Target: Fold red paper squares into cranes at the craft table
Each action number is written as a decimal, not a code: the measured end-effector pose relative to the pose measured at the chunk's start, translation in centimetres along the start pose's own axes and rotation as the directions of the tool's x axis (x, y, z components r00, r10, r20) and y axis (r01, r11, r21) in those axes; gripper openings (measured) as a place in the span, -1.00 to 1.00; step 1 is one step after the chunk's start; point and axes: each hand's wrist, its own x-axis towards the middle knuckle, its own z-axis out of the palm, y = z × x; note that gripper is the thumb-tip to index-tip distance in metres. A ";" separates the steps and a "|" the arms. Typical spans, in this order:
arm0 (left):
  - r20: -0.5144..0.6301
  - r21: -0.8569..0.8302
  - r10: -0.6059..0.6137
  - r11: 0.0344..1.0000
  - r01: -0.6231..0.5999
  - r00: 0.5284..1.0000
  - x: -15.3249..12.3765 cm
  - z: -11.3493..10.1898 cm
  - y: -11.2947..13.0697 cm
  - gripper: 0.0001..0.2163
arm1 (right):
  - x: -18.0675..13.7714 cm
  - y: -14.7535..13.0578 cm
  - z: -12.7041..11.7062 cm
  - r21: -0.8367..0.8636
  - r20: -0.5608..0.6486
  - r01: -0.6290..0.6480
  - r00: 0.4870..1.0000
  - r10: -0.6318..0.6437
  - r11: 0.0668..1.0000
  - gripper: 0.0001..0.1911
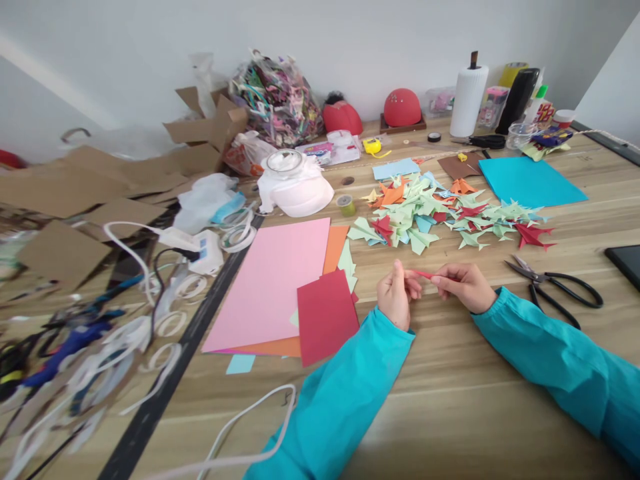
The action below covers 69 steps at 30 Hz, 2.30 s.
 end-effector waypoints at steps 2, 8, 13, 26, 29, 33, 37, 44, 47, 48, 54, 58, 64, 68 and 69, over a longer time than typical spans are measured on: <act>0.032 0.011 -0.002 1.000 0.002 0.999 0.0 0.0 0.1 -0.58 | 0.0 0.0 0.0 0.007 0.002 0.000 1.000 0.000 1.000 -0.63; 0.205 0.135 -0.025 0.991 -0.003 0.978 -0.2 -0.2 0.2 -0.74 | 0.0 -0.2 0.1 0.024 0.000 0.022 1.000 -0.022 0.999 -0.65; 0.121 -0.018 -0.035 0.999 0.037 0.992 0.1 -0.3 0.2 -0.74 | 0.3 0.1 0.0 0.179 -0.094 0.016 0.996 0.001 0.984 -0.64; 0.050 0.033 0.148 0.988 -0.149 0.988 -0.3 -0.2 0.7 -0.47 | 0.9 0.9 -0.2 0.192 -0.243 0.093 0.969 -0.045 0.977 -0.69; 0.176 0.117 0.205 0.967 -0.227 0.963 -0.8 -0.2 0.8 -0.50 | 0.8 0.8 -0.1 0.175 -0.288 0.096 0.957 -0.042 0.980 -0.68; 0.382 0.214 0.115 0.954 -0.209 0.917 -1.2 -0.1 0.5 -0.58 | 0.7 0.5 -0.1 0.158 -0.238 0.085 0.970 -0.046 0.984 -0.66; 0.465 0.263 0.114 0.929 -0.260 0.878 -1.1 0.0 0.7 -0.65 | 0.5 0.3 -0.1 0.148 -0.118 0.043 0.993 -0.025 0.988 -0.63; 0.528 0.293 0.125 0.902 -0.318 0.840 -1.2 0.1 1.5 -0.71 | 0.5 0.4 -0.2 0.154 -0.088 0.040 0.996 -0.026 0.987 -0.58; 0.388 0.237 0.104 0.949 -0.208 0.916 -0.9 0.0 1.3 -0.71 | 0.4 0.3 -0.2 0.221 -0.043 0.030 0.999 -0.021 0.975 -0.57; 0.336 0.207 0.089 0.964 -0.165 0.938 -0.8 -0.1 1.1 -0.71 | 0.4 0.2 -0.2 0.239 -0.043 0.039 0.999 -0.029 0.970 -0.57; 0.204 0.035 -0.011 0.999 0.004 0.979 0.0 -0.4 0.3 -0.65 | 0.4 0.5 -0.3 0.264 -0.082 0.097 0.994 -0.077 0.960 -0.69; 0.220 -0.017 -0.016 1.000 0.020 0.975 0.2 -0.4 0.4 -0.67 | 0.4 0.8 -0.3 0.219 -0.060 0.139 0.990 -0.129 0.966 -0.73; 0.219 -0.013 0.000 1.000 0.002 0.976 0.1 -0.3 0.4 -0.69 | 0.4 0.6 -0.1 0.198 -0.082 0.180 0.983 -0.167 0.964 -0.74; 0.232 0.007 0.020 1.000 -0.022 0.973 0.0 -0.4 0.4 -0.72 | 0.2 0.2 0.0 0.187 -0.055 0.166 0.986 -0.159 0.968 -0.77; 0.235 0.010 0.022 1.000 -0.025 0.972 0.0 -0.4 0.4 -0.72 | 0.2 0.1 0.0 0.195 -0.045 0.162 0.987 -0.156 0.967 -0.77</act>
